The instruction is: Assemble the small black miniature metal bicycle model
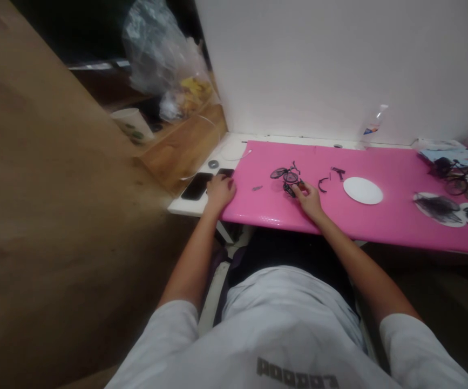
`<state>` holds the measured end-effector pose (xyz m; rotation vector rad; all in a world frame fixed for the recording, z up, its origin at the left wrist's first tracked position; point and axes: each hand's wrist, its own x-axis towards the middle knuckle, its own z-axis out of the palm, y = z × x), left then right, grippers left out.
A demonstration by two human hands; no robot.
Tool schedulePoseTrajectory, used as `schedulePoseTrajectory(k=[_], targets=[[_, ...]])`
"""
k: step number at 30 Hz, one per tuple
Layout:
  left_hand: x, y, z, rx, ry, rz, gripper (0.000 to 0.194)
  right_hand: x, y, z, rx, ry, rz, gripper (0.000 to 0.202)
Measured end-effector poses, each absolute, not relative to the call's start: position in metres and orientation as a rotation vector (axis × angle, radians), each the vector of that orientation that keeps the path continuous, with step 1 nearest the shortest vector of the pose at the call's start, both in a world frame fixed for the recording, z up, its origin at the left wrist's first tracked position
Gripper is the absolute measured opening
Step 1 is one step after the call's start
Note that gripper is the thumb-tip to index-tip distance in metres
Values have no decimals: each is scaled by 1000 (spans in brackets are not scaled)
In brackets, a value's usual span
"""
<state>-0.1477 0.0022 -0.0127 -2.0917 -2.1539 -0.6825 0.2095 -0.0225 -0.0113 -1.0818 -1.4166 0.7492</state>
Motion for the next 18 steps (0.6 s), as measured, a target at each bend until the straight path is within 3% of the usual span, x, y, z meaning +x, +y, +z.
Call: schedulePoseTrajectory(k=[18], targets=[[-144, 2, -10, -2112, -2143, -575, 50, 208, -21, -13, -1102, -1435, 757, 61]])
